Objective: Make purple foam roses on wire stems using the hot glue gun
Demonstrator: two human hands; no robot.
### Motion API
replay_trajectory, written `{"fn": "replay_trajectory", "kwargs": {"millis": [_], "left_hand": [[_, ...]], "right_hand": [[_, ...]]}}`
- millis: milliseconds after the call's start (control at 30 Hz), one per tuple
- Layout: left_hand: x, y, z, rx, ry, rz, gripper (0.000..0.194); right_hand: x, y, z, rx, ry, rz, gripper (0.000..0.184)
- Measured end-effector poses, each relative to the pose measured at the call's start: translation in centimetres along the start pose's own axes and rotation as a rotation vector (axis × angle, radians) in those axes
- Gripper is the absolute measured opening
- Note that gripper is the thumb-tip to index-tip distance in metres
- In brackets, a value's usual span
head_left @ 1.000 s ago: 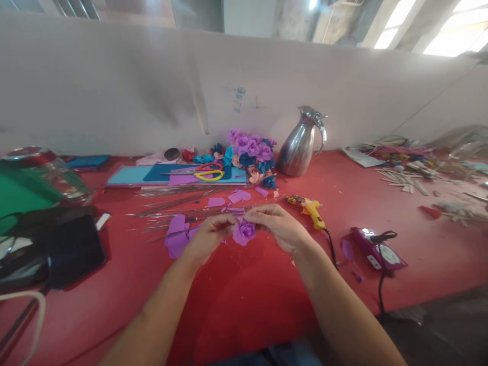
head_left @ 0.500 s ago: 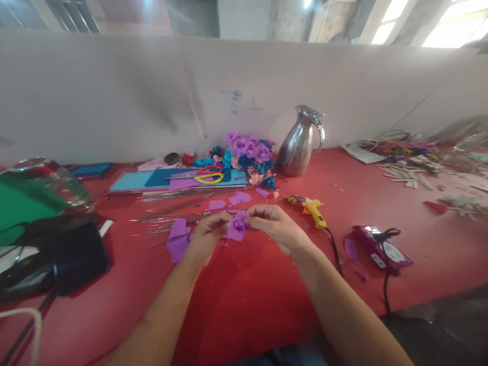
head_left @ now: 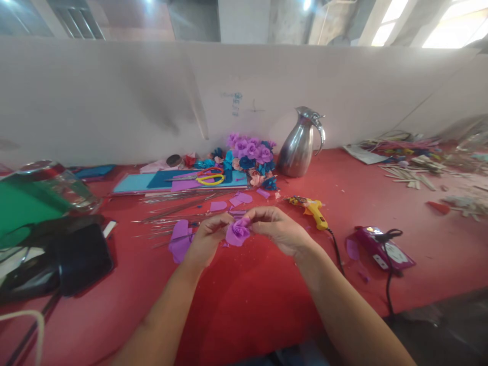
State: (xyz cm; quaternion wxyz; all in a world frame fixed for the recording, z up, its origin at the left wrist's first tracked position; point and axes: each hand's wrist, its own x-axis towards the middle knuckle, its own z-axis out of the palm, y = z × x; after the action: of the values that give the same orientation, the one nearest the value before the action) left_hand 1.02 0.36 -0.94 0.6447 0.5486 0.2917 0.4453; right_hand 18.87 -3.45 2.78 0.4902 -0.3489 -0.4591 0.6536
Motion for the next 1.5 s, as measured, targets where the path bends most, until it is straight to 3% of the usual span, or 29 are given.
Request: {"fn": "replay_trajectory", "kwargs": {"millis": [167, 367, 800, 1100, 1267, 1500], "left_hand": [[0.1, -0.2, -0.1, 0.019, 0.006, 0.007, 0.019], [0.2, -0.6, -0.1, 0.011, 0.029, -0.039, 0.022], [0.3, -0.1, 0.2, 0.209, -0.096, -0.045, 0.026], [0.1, -0.5, -0.1, 0.174, -0.101, 0.026, 0.019], [0.0, -0.8, -0.4, 0.110, -0.082, 0.054, 0.016], [0.1, -1.2, -0.7, 0.145, 0.015, 0.116, 0.018]], "right_hand": [[-0.2, -0.4, 0.3, -0.094, 0.034, -0.033, 0.007], [-0.5, -0.8, 0.3, -0.188, 0.019, -0.115, 0.017], [-0.5, -1.1, -0.4, -0.466, -0.087, -0.185, 0.017], [-0.1, -0.2, 0.1, -0.159, 0.003, -0.013, 0.024], [-0.1, 0.0, 0.1, -0.011, -0.034, 0.074, 0.024], [0.1, 0.7, 1.1, 0.091, 0.033, -0.053, 0.028]]}}
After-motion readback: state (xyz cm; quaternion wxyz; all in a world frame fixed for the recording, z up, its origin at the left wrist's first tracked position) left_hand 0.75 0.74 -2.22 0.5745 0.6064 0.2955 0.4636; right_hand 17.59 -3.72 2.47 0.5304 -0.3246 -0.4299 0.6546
